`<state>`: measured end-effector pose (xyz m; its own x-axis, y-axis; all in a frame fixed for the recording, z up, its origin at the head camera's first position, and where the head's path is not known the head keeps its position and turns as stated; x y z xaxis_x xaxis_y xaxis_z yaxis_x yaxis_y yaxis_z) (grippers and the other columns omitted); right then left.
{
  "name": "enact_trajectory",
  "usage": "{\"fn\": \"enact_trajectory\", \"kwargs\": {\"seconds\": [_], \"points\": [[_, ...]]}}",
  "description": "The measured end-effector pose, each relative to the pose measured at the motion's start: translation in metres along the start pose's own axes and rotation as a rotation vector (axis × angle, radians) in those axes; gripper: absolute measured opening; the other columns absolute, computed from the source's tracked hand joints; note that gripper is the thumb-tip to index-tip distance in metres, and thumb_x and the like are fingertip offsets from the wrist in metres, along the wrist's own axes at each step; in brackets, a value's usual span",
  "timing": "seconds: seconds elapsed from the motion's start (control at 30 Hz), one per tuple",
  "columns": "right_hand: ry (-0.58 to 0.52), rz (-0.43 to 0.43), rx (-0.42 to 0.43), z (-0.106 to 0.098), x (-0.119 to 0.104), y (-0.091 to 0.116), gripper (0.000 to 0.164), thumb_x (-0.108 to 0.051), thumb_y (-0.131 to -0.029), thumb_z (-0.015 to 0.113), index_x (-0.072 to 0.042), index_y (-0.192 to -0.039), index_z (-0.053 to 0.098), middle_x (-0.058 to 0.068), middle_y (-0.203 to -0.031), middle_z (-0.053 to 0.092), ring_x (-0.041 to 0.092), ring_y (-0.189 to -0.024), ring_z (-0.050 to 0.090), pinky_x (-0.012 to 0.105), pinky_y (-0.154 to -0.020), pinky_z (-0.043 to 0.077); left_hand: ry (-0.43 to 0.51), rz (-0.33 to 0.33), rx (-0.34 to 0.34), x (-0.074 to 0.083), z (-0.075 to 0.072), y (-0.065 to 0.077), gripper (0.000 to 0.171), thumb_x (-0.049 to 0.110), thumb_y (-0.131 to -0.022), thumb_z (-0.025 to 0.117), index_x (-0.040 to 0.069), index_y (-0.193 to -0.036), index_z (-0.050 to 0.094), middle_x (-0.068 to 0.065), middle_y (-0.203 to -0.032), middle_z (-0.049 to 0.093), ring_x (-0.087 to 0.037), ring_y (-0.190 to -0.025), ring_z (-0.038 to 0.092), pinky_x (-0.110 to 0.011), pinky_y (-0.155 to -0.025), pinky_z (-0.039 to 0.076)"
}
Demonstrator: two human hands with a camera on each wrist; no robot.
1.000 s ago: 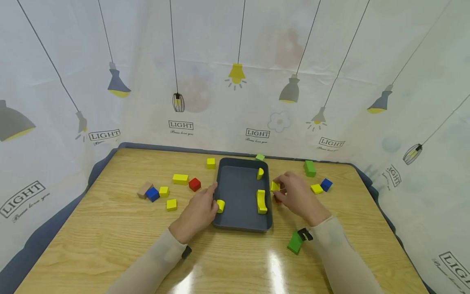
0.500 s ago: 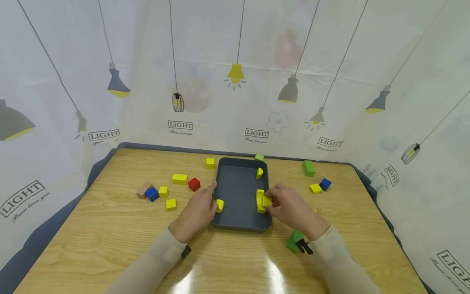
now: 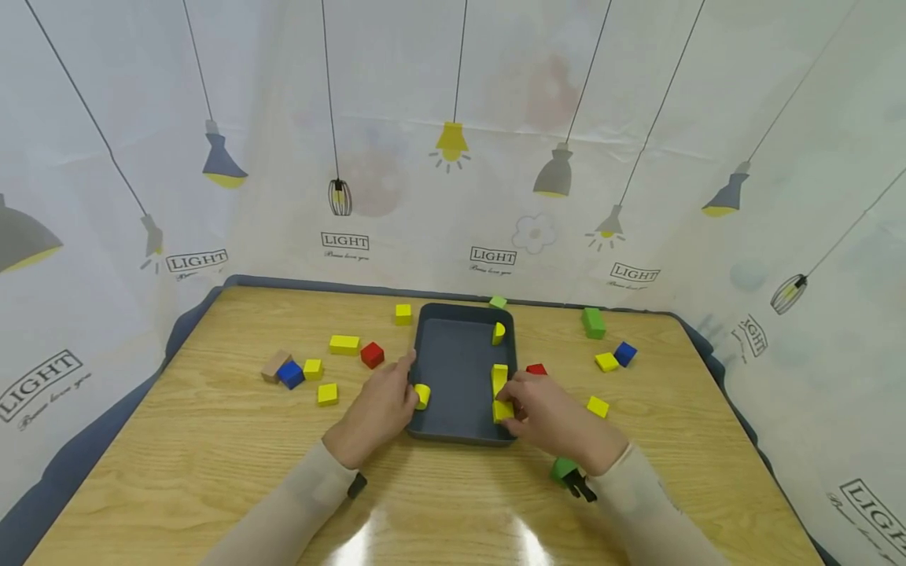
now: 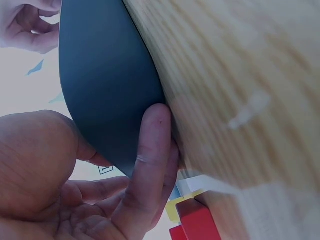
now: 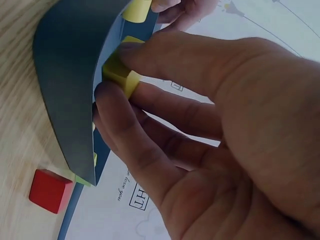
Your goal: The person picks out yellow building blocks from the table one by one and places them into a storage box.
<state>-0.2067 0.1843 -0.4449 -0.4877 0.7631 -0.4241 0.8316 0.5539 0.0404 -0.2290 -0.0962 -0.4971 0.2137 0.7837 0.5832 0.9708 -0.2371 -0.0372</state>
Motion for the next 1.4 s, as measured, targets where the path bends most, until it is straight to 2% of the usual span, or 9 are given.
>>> {"fn": "enact_trajectory", "kwargs": {"seconds": [0.3, 0.53, 0.83, 1.17, 1.4], "points": [[0.006, -0.021, -0.042, 0.01, -0.003, -0.003, 0.03, -0.005, -0.099, 0.092, -0.001, -0.128, 0.086, 0.008, -0.112, 0.076, 0.013, -0.089, 0.061, 0.02, -0.077, 0.057, 0.003, -0.003, -0.006, -0.001, 0.0, -0.001, 0.065, 0.002, -0.112, 0.064, -0.005, -0.174, 0.047, -0.023, -0.131, 0.078, -0.019, -0.083, 0.063, -0.029, -0.08, 0.062], [0.006, -0.035, -0.062, 0.013, -0.003, -0.004, 0.029, -0.005, -0.099, 0.092, 0.001, -0.127, 0.085, 0.012, -0.115, 0.078, 0.01, -0.089, 0.07, 0.022, -0.08, 0.065, -0.005, 0.004, -0.002, -0.001, 0.0, 0.0, 0.065, 0.002, -0.111, 0.065, -0.005, -0.173, 0.048, -0.026, -0.138, 0.077, -0.02, -0.088, 0.065, -0.032, -0.085, 0.066], [0.044, -0.111, -0.002, 0.012, -0.004, -0.002, 0.025, -0.003, -0.099, 0.091, 0.005, -0.122, 0.085, 0.014, -0.11, 0.076, 0.015, -0.089, 0.078, 0.02, -0.079, 0.066, 0.004, 0.012, 0.005, -0.001, -0.001, 0.001, 0.065, 0.0, -0.11, 0.065, -0.007, -0.172, 0.048, -0.026, -0.135, 0.078, -0.02, -0.084, 0.063, -0.03, -0.079, 0.063], [0.032, -0.04, 0.034, -0.002, 0.003, 0.0, 0.03, -0.005, -0.101, 0.089, 0.003, -0.129, 0.083, 0.015, -0.116, 0.077, 0.022, -0.1, 0.08, 0.024, -0.083, 0.068, 0.003, 0.017, 0.007, -0.002, 0.0, 0.001, 0.065, 0.001, -0.11, 0.065, -0.006, -0.173, 0.048, -0.023, -0.127, 0.078, -0.019, -0.08, 0.061, -0.029, -0.077, 0.06], [0.013, 0.003, 0.088, -0.015, 0.014, 0.005, 0.025, -0.005, -0.104, 0.085, 0.001, -0.128, 0.083, 0.017, -0.12, 0.078, 0.028, -0.106, 0.081, 0.033, -0.087, 0.072, 0.002, 0.013, 0.004, 0.0, 0.0, 0.001, 0.065, 0.001, -0.111, 0.065, -0.006, -0.173, 0.047, -0.027, -0.138, 0.077, -0.02, -0.086, 0.064, -0.032, -0.082, 0.063]]}}
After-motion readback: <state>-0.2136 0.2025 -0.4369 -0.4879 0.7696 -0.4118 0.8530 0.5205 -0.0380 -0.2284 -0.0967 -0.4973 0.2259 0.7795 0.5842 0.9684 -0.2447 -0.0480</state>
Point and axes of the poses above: each hand's wrist, its own y-axis away from the middle knuckle, its own z-axis out of the palm, x = y × z, the point moved 2 cm from there along -y, towards the middle knuckle
